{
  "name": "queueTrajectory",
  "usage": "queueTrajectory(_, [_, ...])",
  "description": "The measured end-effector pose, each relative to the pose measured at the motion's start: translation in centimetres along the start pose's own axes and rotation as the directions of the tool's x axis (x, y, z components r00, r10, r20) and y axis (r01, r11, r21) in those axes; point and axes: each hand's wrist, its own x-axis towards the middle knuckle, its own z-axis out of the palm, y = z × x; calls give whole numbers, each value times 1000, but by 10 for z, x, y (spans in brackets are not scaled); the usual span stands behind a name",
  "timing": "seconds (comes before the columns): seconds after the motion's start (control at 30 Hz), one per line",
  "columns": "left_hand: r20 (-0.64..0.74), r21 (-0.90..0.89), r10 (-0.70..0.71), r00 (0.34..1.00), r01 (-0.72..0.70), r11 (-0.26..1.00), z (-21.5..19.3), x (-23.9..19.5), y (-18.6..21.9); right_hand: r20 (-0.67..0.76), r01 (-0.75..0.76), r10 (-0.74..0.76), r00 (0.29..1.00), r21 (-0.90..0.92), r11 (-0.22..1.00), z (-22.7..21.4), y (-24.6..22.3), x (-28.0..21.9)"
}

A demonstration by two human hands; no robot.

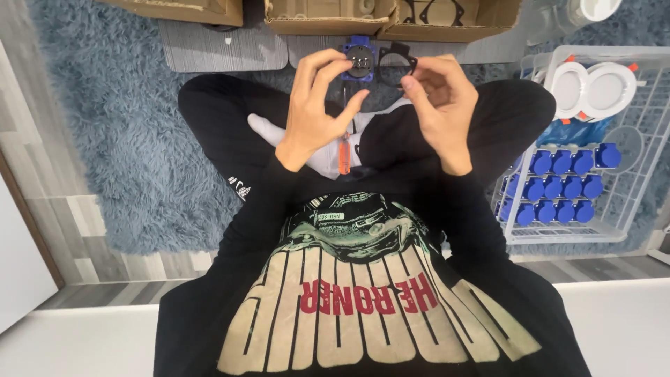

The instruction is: Assembling plastic electrical boxes by fitting components together and tightening screws with a screwdriver.

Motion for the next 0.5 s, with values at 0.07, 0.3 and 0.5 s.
queueTrajectory(0.07, [0,-67,72,997,-72,995,-8,3,9,-36,10,-14,999,-92,996,9,-1,-2])
queueTrajectory(0.3, [44,-134,69,997,-63,989,-19,1,28,26,40,-39,999,-28,999,24,8,-5])
queueTrajectory(0.5, [85,75,246,965,-253,965,-14,-3,7,39,-195,191,981,257,947,25,17,-3])
